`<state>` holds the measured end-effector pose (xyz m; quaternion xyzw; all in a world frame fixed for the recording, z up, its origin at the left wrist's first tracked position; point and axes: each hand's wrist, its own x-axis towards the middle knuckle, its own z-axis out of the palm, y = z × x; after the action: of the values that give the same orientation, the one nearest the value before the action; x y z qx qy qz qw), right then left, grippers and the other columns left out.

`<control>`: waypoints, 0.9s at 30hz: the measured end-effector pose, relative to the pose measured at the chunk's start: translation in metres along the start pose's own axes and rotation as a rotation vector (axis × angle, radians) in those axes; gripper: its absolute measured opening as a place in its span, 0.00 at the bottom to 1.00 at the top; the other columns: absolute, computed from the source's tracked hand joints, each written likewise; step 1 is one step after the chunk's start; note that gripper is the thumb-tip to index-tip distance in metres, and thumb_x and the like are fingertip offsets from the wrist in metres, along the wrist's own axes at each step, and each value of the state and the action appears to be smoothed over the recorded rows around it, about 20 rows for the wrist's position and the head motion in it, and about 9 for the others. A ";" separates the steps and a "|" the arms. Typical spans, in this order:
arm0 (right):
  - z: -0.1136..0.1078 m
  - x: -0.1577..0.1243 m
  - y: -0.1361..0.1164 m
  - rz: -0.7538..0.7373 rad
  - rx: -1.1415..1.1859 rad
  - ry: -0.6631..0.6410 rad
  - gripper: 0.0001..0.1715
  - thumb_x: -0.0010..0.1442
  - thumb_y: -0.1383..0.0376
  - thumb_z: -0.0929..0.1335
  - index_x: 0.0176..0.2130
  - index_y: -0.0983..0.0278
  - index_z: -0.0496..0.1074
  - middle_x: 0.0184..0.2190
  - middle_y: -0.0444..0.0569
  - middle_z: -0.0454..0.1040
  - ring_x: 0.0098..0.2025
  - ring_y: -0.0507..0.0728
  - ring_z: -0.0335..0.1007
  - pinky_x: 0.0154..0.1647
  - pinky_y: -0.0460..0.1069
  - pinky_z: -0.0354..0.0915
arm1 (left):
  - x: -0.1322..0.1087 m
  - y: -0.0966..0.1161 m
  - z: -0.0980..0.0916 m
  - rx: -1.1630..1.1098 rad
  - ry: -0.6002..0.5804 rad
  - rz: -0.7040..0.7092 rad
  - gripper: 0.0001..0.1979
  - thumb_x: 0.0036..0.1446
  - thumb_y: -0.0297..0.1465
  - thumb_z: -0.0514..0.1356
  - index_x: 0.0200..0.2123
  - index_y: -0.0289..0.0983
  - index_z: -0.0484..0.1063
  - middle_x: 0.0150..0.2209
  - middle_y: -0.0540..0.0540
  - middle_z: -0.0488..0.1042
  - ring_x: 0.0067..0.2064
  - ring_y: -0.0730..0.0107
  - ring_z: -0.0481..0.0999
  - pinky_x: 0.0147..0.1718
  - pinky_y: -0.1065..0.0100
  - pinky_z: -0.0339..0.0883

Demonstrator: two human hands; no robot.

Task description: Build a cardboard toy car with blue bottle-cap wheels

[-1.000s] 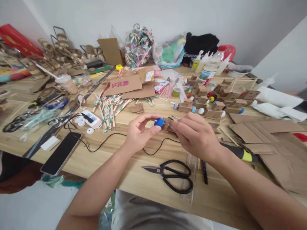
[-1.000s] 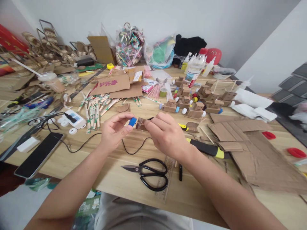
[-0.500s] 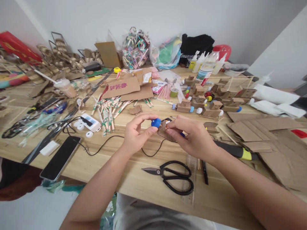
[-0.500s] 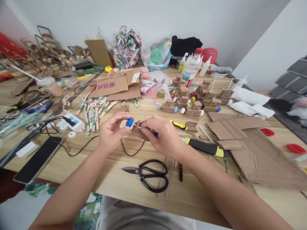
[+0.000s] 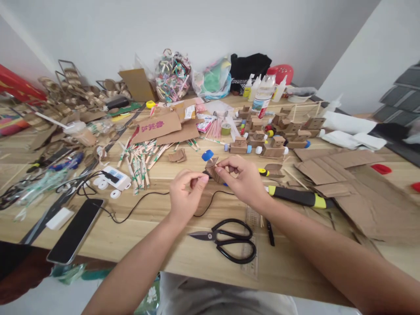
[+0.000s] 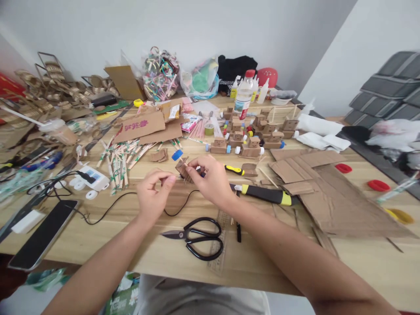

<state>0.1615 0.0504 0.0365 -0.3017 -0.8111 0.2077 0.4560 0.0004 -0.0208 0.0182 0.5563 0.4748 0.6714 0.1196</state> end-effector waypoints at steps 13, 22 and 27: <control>0.018 -0.002 0.007 -0.483 -0.324 0.202 0.16 0.67 0.72 0.64 0.28 0.59 0.67 0.24 0.47 0.70 0.30 0.58 0.61 0.31 0.54 0.58 | -0.010 -0.003 0.040 -0.381 0.128 -0.460 0.15 0.45 0.44 0.75 0.32 0.40 0.85 0.33 0.46 0.85 0.36 0.64 0.82 0.39 0.63 0.78; 0.014 0.000 0.006 -0.405 -0.278 0.195 0.17 0.68 0.71 0.64 0.27 0.60 0.69 0.24 0.48 0.71 0.31 0.58 0.63 0.34 0.54 0.62 | 0.000 0.006 0.055 -0.461 0.228 -0.474 0.21 0.40 0.49 0.77 0.24 0.37 0.80 0.17 0.57 0.65 0.20 0.81 0.59 0.20 0.75 0.56; 0.010 0.001 0.000 -0.333 -0.300 0.160 0.15 0.69 0.72 0.65 0.31 0.61 0.74 0.27 0.49 0.76 0.32 0.59 0.67 0.38 0.56 0.68 | 0.010 -0.002 0.048 -0.099 0.115 -0.102 0.15 0.59 0.46 0.66 0.31 0.41 0.81 0.24 0.52 0.75 0.28 0.70 0.73 0.30 0.65 0.69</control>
<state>0.1523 0.0507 0.0324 -0.2437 -0.8328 -0.0179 0.4967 0.0379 0.0114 0.0193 0.4851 0.4748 0.7181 0.1535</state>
